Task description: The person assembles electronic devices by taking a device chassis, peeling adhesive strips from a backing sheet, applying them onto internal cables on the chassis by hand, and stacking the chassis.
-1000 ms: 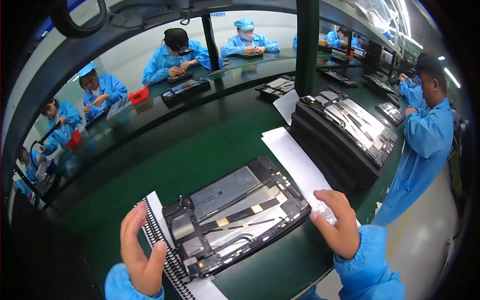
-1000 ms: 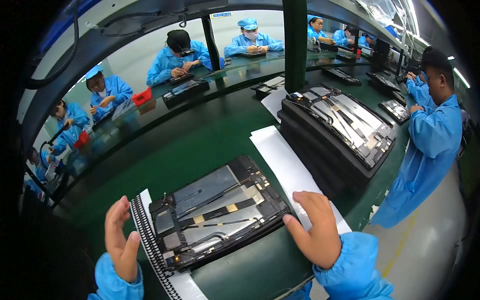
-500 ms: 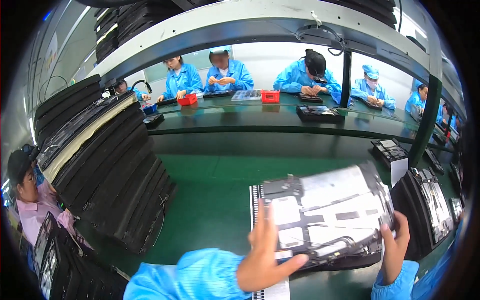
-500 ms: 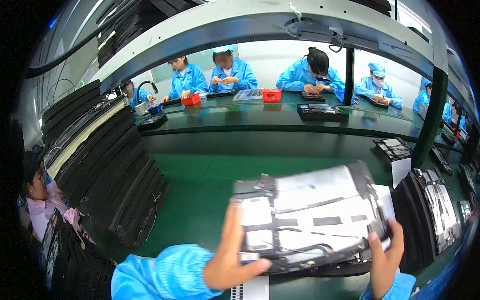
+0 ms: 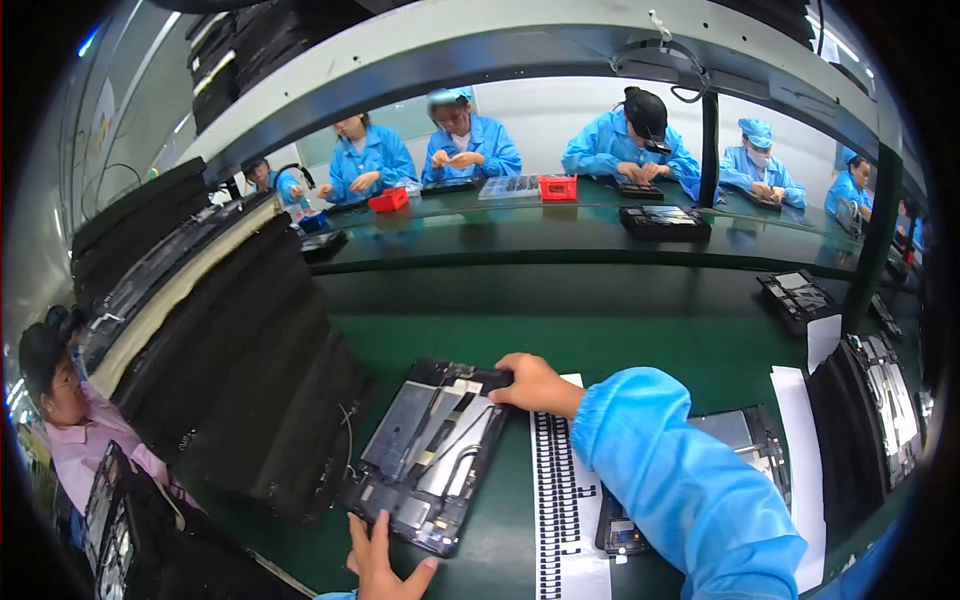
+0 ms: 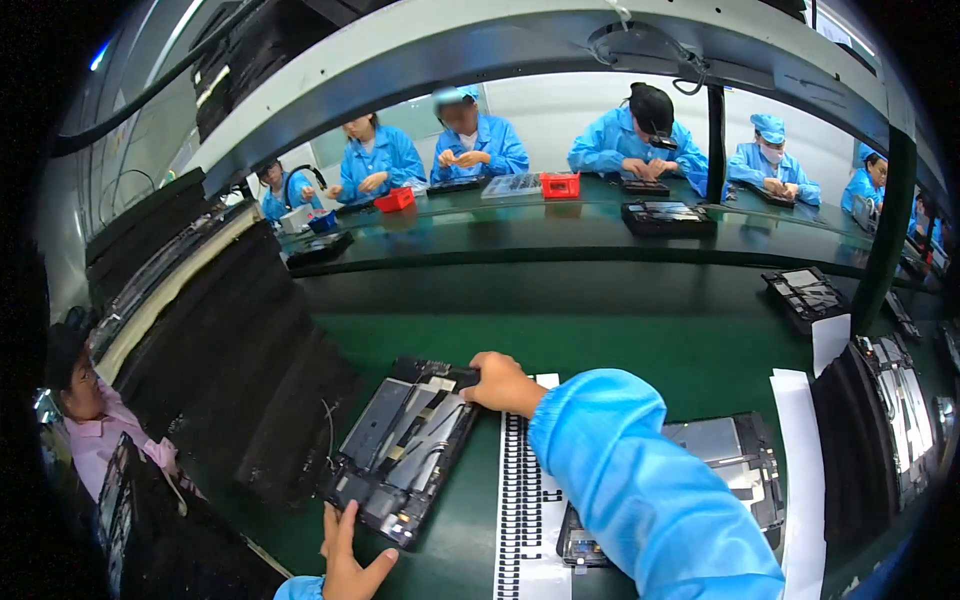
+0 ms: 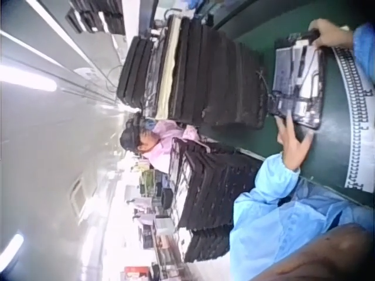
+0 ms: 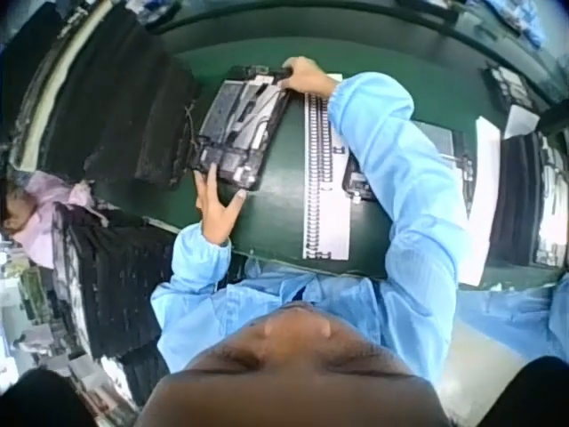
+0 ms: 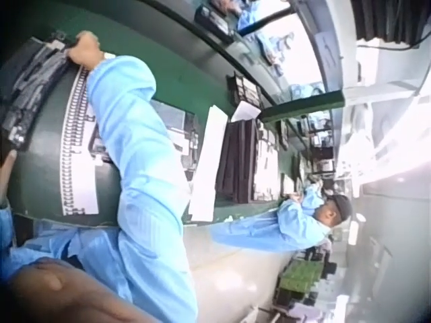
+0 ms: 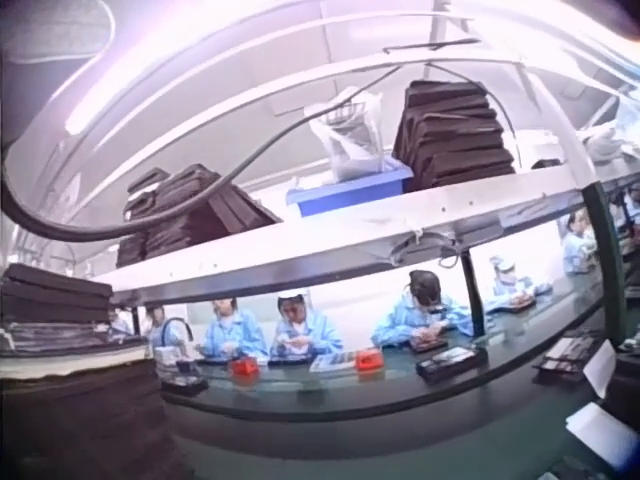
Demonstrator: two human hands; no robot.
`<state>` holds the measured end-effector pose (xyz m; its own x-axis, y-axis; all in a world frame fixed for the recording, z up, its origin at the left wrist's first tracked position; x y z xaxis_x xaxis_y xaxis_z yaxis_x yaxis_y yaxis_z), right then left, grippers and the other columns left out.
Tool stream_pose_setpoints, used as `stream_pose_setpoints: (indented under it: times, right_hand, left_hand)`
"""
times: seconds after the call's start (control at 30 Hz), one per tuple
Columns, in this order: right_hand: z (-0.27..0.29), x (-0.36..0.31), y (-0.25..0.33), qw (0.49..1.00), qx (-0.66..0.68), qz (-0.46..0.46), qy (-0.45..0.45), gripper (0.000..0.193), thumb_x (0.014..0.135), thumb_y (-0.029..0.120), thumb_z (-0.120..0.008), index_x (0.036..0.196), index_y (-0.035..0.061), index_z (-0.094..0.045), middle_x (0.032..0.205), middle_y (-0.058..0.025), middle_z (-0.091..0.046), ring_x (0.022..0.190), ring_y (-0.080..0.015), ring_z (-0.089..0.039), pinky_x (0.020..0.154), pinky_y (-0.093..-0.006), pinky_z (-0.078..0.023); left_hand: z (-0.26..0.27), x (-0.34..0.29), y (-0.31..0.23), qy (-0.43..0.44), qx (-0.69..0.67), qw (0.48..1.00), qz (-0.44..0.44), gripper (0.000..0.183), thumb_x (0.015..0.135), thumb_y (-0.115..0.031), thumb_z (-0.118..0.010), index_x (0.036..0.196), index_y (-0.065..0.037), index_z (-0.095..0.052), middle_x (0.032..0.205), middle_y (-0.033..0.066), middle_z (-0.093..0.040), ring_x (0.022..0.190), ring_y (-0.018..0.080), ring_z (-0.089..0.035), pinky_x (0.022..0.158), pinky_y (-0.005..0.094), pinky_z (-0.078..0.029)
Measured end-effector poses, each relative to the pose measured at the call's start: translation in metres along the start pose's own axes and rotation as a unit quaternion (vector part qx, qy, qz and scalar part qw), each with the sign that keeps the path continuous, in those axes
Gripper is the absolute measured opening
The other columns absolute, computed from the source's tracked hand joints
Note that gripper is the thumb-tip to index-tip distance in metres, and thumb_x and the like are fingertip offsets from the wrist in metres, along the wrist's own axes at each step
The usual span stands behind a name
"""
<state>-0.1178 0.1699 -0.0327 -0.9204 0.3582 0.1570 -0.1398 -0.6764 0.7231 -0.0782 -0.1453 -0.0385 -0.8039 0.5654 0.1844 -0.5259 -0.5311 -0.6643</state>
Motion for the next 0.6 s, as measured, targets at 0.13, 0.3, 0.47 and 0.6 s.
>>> stream_pose_setpoints:
  times: [0.13,0.3,0.47,0.6]
  right_hand:
    - [0.020,-0.023,0.024,0.976,-0.186,0.110,-0.031,0.033,0.068,0.024,-0.065,0.091,0.0005,-0.061,0.095,-0.0172,-0.056,0.095,-0.0315,-0.049,0.083,-0.0405,-0.036]
    - [0.054,-0.134,0.066,0.952,-0.207,0.214,0.075,0.027,0.069,0.021,-0.063,0.087,0.0016,-0.060,0.097,-0.0126,-0.055,0.097,-0.0278,-0.048,0.085,-0.0400,-0.034]
    - [0.057,-0.194,0.049,0.950,-0.269,0.153,0.050,0.023,0.067,0.017,-0.064,0.084,0.0034,-0.061,0.100,-0.0119,-0.054,0.099,-0.0277,-0.048,0.086,-0.0410,-0.033]
    - [0.043,-0.206,0.066,0.952,-0.276,0.103,-0.083,0.017,0.062,0.010,-0.065,0.077,0.0042,-0.060,0.087,-0.0104,-0.056,0.088,-0.0275,-0.050,0.077,-0.0390,-0.036]
  left_hand:
    - [0.016,0.010,-0.037,-0.146,0.094,0.976,-0.133,0.073,0.067,-0.019,-0.066,0.128,-0.001,-0.030,0.132,0.0296,-0.020,0.121,0.0457,-0.020,0.100,0.0501,-0.014]
    - [-0.026,0.041,-0.085,0.181,-0.029,0.912,-0.368,0.054,0.070,-0.024,-0.065,0.115,0.000,-0.046,0.128,0.0281,-0.029,0.116,0.0424,-0.032,0.093,0.0474,-0.027]
    - [-0.081,0.053,-0.085,0.276,0.060,0.860,-0.426,0.061,0.074,-0.038,-0.059,0.116,0.002,-0.044,0.127,0.0263,-0.031,0.118,0.0400,-0.031,0.094,0.0495,-0.023]
    - [-0.078,0.047,-0.081,0.273,0.079,0.866,-0.411,0.063,0.074,-0.041,-0.058,0.116,0.004,-0.043,0.128,0.0258,-0.031,0.119,0.0385,-0.030,0.093,0.0518,-0.023]
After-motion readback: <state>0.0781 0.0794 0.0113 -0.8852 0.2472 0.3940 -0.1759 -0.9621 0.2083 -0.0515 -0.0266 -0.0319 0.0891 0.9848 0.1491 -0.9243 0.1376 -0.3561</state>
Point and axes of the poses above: each hand's wrist, its own x-axis towards the middle knuckle, its own z-axis out of the back of the hand, y = z × x, the point moved 3 cm from there along x, towards the middle knuckle
